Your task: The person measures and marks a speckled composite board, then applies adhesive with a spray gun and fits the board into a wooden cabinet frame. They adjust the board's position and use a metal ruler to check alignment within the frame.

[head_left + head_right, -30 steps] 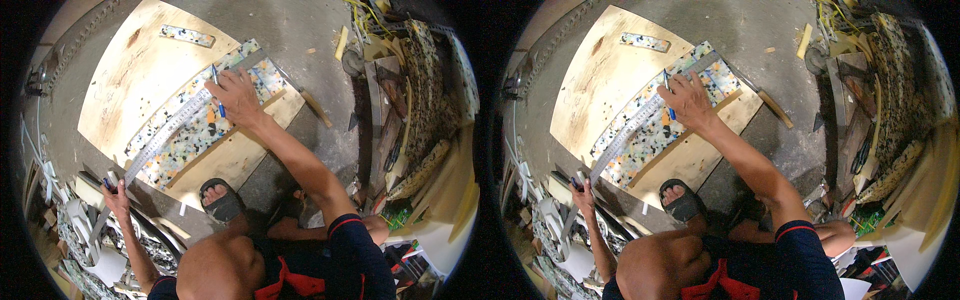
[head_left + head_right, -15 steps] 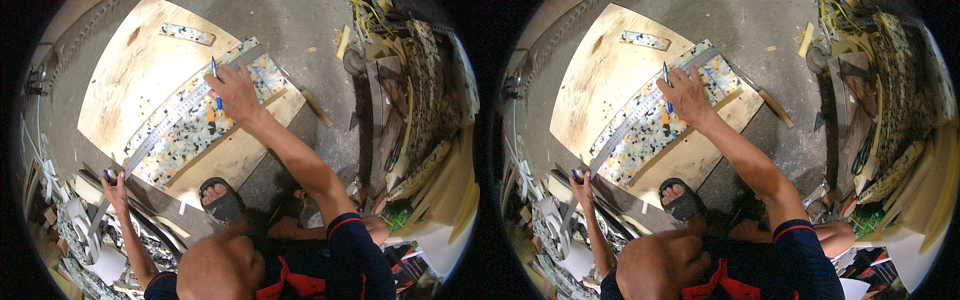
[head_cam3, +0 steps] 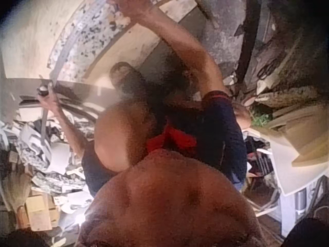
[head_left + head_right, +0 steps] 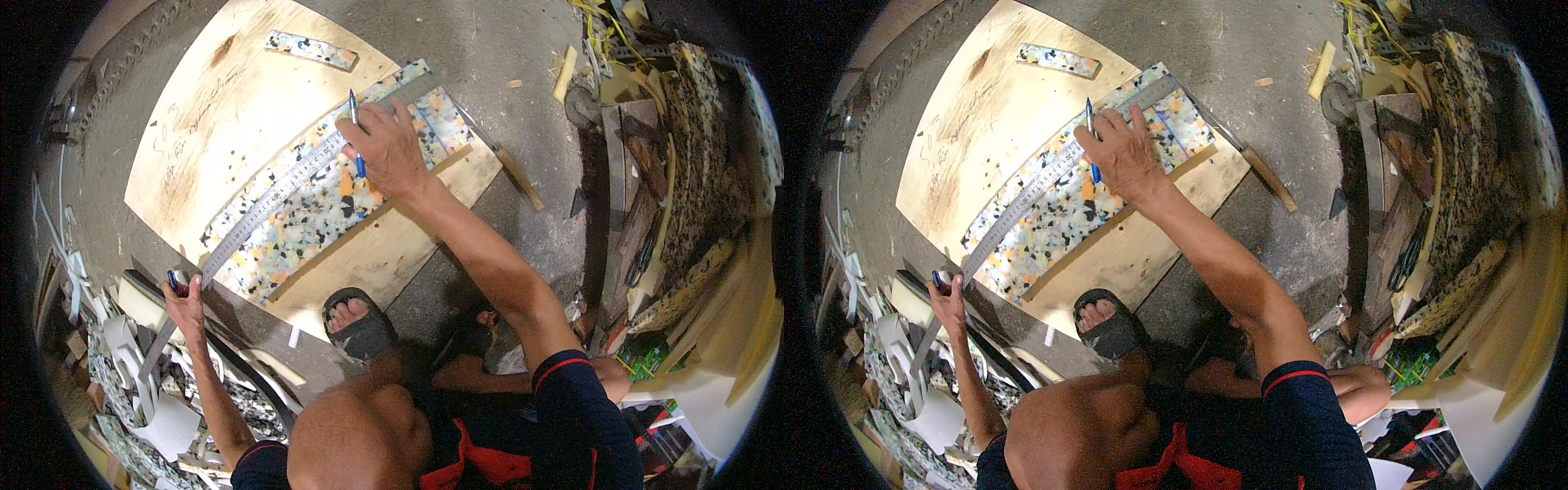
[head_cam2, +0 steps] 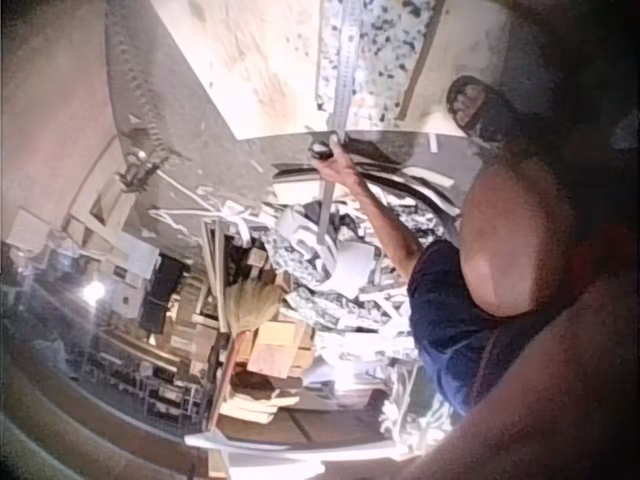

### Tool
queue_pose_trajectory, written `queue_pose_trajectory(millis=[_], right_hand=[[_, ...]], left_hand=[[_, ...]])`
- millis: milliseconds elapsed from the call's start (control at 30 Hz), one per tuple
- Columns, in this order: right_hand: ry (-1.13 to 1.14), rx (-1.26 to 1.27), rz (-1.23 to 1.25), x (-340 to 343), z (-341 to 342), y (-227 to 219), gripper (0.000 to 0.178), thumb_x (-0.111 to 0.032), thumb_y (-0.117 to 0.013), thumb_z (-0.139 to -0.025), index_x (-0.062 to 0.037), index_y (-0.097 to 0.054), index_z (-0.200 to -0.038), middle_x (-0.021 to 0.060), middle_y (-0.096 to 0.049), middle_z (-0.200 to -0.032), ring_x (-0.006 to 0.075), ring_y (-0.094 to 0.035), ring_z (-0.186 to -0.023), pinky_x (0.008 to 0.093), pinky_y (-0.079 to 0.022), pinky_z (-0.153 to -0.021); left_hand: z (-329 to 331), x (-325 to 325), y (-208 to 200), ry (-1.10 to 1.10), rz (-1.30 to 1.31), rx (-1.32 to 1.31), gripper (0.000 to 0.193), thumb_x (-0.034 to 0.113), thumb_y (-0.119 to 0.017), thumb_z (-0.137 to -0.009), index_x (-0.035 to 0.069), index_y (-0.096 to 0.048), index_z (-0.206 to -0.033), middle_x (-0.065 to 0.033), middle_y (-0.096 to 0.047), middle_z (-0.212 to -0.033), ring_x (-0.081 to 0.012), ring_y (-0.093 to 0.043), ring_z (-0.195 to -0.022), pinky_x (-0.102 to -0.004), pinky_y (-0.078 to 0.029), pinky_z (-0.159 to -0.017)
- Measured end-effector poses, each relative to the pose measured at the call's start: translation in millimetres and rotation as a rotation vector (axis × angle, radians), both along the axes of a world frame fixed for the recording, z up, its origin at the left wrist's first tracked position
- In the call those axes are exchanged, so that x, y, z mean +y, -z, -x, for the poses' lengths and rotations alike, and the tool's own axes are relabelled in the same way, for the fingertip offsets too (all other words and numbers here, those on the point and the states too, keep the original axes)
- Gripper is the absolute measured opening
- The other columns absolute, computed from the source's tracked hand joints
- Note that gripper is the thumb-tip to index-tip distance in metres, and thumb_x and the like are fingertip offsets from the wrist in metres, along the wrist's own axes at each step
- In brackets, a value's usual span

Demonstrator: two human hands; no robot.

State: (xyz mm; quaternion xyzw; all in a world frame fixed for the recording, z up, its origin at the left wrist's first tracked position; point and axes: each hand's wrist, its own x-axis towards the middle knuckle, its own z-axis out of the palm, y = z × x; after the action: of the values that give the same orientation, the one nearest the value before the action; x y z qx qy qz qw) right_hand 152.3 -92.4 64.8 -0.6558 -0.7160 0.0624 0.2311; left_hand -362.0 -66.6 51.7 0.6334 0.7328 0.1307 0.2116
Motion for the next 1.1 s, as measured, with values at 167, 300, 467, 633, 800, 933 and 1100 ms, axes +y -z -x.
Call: queue_pose_trajectory(millis=[167,300,467,633,800,933,1100], right_hand=[[-0.006,-0.010,-0.018,3.0,-1.0,-4.1,0.031,-0.013,-0.068,-0.089,-0.0065,-0.063,-0.119,0.0164,-0.063,-0.107,0.0335,-0.058,-0.117,0.0596,-0.039,-0.101],[-0.134,0.200,-0.063,15.8,11.5,-23.8,0.045,-0.010,-0.067,-0.080,-0.0029,-0.067,-0.123,0.0193,-0.068,-0.100,0.0379,-0.065,-0.100,0.0502,-0.047,-0.090],[-0.218,0.964,0.296,41.0,76.9,-52.3,0.022,-0.012,-0.066,-0.095,-0.0044,-0.074,-0.114,0.0045,-0.067,-0.075,0.0102,-0.056,-0.063,0.0266,-0.045,-0.057],[-0.290,0.943,0.634,68.3,158.1,-34.0,0.018,-0.020,-0.070,-0.093,-0.0053,-0.074,-0.104,-0.0014,-0.062,-0.067,0.0070,-0.051,-0.060,0.0266,-0.041,-0.054],[-0.326,0.835,0.663,66.1,180.8,-7.8,0.024,-0.027,-0.073,-0.089,-0.0074,-0.076,-0.102,-0.0005,-0.062,-0.065,0.0084,-0.053,-0.060,0.0281,-0.042,-0.056],[-0.258,0.881,0.687,64.8,177.5,0.6,0.025,-0.029,-0.071,-0.087,-0.0077,-0.078,-0.097,0.0049,-0.066,-0.065,0.0132,-0.058,-0.059,0.0326,-0.047,-0.059],[-0.293,0.790,0.683,65.2,176.7,1.2,0.021,-0.027,-0.071,-0.092,-0.0087,-0.077,-0.101,-0.0027,-0.063,-0.067,0.0073,-0.052,-0.059,0.0269,-0.041,-0.055]], left_hand=[[-3.4,3.7,-0.3,0.013,0.085,0.068,0.060,0.043,-0.086,-0.081,-0.002,-0.059,-0.109,-0.0133,-0.064,-0.089,-0.0254,-0.057,-0.080,-0.0386,-0.050,-0.076],[-6.7,5.1,1.6,0.034,-0.001,-0.047,0.069,0.045,-0.087,-0.080,-0.004,-0.062,-0.121,-0.0197,-0.070,-0.104,-0.0278,-0.065,-0.093,-0.0409,-0.053,-0.083],[-16.8,7.9,-13.5,-0.041,0.182,0.148,0.073,0.064,-0.087,-0.069,0.001,-0.059,-0.092,-0.0113,-0.061,-0.075,-0.0245,-0.058,-0.070,-0.0403,-0.049,-0.065],[-28.6,10.3,-26.2,-0.031,0.179,0.148,0.072,0.064,-0.087,-0.070,0.001,-0.057,-0.089,-0.0107,-0.059,-0.072,-0.0246,-0.057,-0.070,-0.0410,-0.049,-0.065],[-26.3,10.1,-24.1,-0.030,0.224,0.137,0.074,0.067,-0.086,-0.068,0.003,-0.054,-0.086,-0.0100,-0.057,-0.070,-0.0236,-0.056,-0.067,-0.0404,-0.049,-0.062],[-23.2,8.4,-19.8,-0.012,0.183,0.110,0.075,0.069,-0.085,-0.068,0.004,-0.053,-0.085,-0.0085,-0.056,-0.069,-0.0227,-0.055,-0.065,-0.0411,-0.049,-0.060],[-22.2,8.4,-18.9,0.003,0.170,0.076,0.075,0.070,-0.085,-0.067,0.005,-0.053,-0.084,-0.0076,-0.055,-0.067,-0.0223,-0.057,-0.064,-0.0404,-0.050,-0.059]])
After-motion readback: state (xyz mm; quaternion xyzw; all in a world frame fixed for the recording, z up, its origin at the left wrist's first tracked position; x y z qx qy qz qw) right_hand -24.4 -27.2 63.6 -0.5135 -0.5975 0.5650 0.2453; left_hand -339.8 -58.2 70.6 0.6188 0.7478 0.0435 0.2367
